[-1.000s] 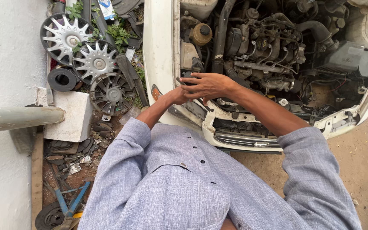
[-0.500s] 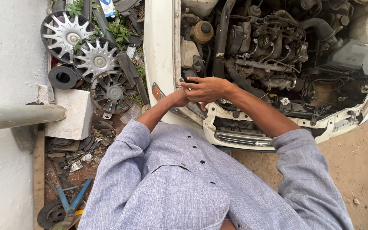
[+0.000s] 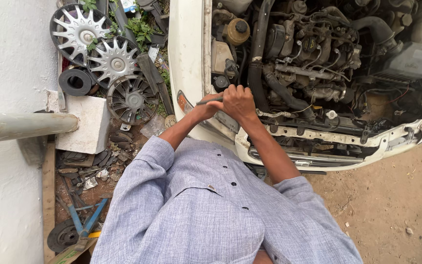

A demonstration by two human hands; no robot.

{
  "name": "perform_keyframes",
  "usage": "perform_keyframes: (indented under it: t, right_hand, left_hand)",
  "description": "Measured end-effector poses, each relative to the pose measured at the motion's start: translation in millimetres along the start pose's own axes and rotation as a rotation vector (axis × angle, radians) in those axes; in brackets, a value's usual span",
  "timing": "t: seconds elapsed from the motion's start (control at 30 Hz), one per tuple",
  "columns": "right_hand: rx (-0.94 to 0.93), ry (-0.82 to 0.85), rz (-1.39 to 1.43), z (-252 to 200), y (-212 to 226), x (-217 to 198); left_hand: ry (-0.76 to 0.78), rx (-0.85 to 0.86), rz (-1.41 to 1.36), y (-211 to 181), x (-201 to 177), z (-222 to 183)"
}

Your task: The person uses a tool to unscrew and pry at the mounting points of a white car's front headlight assembly inside the engine bay.

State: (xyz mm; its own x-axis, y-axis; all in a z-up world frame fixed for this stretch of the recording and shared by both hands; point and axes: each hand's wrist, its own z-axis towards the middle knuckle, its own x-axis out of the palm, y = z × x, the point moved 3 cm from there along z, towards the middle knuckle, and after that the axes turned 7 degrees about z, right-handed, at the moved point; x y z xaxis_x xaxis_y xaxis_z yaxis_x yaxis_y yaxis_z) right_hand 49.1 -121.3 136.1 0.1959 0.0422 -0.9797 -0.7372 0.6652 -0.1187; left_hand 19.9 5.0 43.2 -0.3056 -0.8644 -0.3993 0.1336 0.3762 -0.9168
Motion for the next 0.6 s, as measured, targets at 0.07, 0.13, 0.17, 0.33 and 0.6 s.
perform_keyframes:
  t: [0.07,0.13,0.17,0.33,0.6]
  right_hand:
    - [0.073,-0.041,0.016,-1,1,0]
    - [0.124,-0.101,0.049,-2,2,-4]
    - [0.137,-0.144,0.072,0,0,-7]
    - [0.254,0.080,0.254,13,-13,-11]
    - [0.436,0.701,0.710,17,-52,8]
  left_hand:
    - [-0.049,0.006,-0.001,-5,0,0]
    - [-0.129,0.022,-0.104,-3,5,-2]
    - [-0.188,0.037,-0.204,0,6,-3]
    - [-0.527,-0.300,-1.287,3,26,-28]
    - [-0.953,-0.333,-1.388,-12,5,-7]
